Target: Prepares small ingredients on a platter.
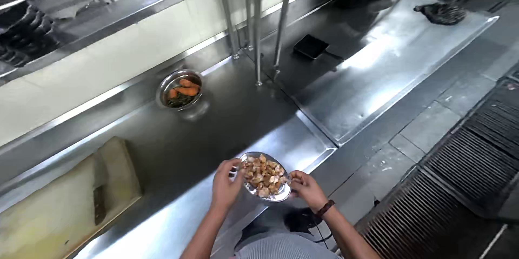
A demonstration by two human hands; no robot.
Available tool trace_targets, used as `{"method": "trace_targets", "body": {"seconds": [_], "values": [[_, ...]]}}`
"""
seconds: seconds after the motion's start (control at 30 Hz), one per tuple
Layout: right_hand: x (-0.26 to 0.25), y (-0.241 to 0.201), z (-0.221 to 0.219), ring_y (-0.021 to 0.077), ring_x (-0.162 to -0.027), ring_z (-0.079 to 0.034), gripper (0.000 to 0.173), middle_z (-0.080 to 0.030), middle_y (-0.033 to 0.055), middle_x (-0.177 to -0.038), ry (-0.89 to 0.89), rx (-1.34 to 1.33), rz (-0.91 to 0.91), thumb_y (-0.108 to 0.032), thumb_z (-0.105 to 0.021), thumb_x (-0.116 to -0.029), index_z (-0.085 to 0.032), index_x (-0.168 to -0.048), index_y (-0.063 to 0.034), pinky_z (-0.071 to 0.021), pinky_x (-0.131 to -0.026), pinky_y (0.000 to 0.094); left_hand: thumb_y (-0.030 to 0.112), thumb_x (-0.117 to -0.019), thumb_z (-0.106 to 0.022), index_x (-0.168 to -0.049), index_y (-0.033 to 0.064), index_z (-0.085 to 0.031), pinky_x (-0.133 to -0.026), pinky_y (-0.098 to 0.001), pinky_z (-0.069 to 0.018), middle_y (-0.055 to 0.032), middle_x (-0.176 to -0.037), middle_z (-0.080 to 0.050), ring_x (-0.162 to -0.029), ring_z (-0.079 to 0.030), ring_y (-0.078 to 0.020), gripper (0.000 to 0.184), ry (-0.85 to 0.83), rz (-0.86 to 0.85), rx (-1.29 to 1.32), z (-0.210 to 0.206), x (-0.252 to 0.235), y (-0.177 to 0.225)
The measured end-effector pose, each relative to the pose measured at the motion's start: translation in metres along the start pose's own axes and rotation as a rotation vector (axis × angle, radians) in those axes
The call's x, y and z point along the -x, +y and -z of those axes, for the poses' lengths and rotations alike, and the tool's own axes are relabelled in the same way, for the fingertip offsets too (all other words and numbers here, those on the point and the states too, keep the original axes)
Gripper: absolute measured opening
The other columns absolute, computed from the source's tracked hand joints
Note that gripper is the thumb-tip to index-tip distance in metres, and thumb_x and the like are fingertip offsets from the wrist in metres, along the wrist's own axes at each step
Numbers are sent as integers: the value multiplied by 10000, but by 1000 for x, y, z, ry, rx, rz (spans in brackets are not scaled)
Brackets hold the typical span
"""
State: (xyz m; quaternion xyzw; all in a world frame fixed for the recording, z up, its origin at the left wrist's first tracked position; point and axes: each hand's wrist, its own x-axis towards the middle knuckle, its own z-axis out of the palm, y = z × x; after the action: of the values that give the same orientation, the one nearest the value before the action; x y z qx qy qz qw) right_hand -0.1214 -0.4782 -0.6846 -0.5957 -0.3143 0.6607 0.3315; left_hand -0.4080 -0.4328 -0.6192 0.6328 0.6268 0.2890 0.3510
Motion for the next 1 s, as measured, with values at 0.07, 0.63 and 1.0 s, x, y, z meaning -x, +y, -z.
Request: {"method": "trace_targets", "body": {"seconds": [0.07,0.63,1.0], "values": [[11,-13,41,222,-751,-710,211,-692,118,-923,-20,-15,25,-42,-608,-959,-612,-1161,18,-638,-681,401,233,-990,-638,-1303,42,-650,-909,-392,-603,-133,-1280,-660,-1091,-683,-210,368,70,99,58,-26,-3,26],[138,-64,465,235,-766,-731,204,-737,114,-950,508,-167,188,-138,-622,-989,-663,-1150,-19,-638,-676,406,329,-1134,-356,-1296,-56,-595,-928,-479,-601,-213,-1163,-705,-1063,-710,-294,481,-613,309,695,-429,-99,332],[89,9,722,317,-880,-736,381,-737,181,-1031,1056,-49,-289,-355,-629,-1018,-685,-1209,-31,-604,-838,548,363,-1131,-344,-1308,-53,-601,-953,-470,-590,-212,-1183,-695,-1089,-697,-280,519,-851,192,661,-683,-276,523]]}}
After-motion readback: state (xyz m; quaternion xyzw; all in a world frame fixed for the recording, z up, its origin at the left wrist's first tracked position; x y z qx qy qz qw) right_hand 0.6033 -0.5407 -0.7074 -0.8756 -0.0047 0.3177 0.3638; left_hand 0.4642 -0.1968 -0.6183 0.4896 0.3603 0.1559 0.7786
